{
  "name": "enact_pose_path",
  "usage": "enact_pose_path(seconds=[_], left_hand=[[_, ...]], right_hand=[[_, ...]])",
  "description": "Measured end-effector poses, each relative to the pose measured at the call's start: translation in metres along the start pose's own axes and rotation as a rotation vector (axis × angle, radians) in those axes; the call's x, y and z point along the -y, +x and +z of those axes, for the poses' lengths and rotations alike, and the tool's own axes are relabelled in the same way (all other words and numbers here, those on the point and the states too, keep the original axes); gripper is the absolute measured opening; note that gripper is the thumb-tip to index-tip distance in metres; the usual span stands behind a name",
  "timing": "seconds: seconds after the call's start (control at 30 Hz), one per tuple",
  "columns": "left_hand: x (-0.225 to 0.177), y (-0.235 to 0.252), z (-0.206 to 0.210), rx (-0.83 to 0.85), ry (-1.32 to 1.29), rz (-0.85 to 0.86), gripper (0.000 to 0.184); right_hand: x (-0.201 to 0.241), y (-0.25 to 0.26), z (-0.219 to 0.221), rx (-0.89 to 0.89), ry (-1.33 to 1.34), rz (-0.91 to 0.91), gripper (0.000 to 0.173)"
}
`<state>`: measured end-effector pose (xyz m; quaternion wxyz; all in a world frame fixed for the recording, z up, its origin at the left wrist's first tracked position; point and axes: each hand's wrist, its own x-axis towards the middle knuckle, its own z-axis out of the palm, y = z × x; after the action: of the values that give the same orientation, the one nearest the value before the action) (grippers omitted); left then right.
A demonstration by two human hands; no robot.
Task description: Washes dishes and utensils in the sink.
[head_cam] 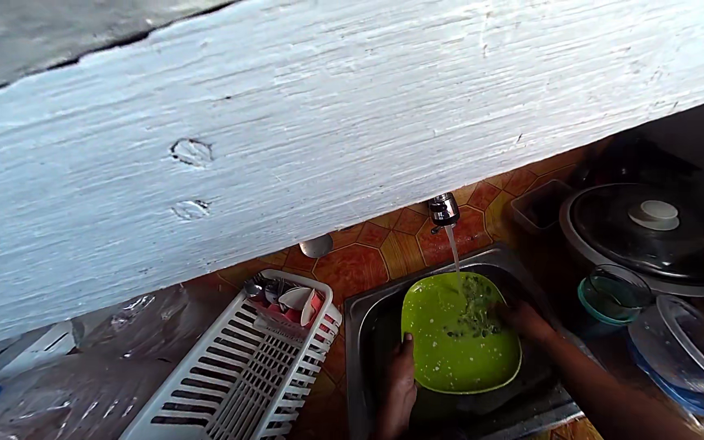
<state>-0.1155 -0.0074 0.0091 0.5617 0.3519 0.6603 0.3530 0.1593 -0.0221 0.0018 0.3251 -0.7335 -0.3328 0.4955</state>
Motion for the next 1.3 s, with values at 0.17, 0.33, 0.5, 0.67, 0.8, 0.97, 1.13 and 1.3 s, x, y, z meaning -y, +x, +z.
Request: enact_pose_path(seconds=[0.17, 0.33, 0.5, 0.67, 0.8, 0.97, 1.13, 1.3], left_hand=[[-0.005, 0.007, 0.01, 0.05, 0.315, 0.111, 0.039], [-0.038, 0.026, 0.035, 0.084, 1.276, 0.5, 0.062], [-0.053, 0.034, 0.077, 0.187, 1.471, 0.683, 0.073], [-0.056, -0.004, 0.118, 0.44, 1.436, 0.792, 0.072], [-0.045, -0.029, 0.096, 0.762, 1.342, 0.961, 0.067], [-0.036, -0.043, 0.042, 0.996, 1.261, 0.835, 0.082], [-0.023, -0.039, 0.019, 0.833, 0.987, 0.785, 0.06], [-0.041, -0.043, 0.018, 0.65, 0.349, 0.522, 0.027]], right_hand=[[-0.011, -0.02, 0.011, -0.114, 0.427, 0.064, 0.035], [0.004, -0.029, 0.011, -0.193, 0.439, 0.077, 0.042], [0.023, -0.044, 0.023, -0.178, 0.53, 0.028, 0.044], [0.033, -0.038, 0.027, -0.134, 0.63, -0.053, 0.042], [0.036, -0.041, 0.003, -0.175, 0.564, -0.035, 0.043], [0.045, -0.06, -0.038, -0.165, 0.484, 0.005, 0.029], [0.071, -0.079, -0.049, -0.115, 0.317, -0.063, 0.046], [0.078, -0.044, -0.038, -0.267, 0.024, -0.259, 0.059]])
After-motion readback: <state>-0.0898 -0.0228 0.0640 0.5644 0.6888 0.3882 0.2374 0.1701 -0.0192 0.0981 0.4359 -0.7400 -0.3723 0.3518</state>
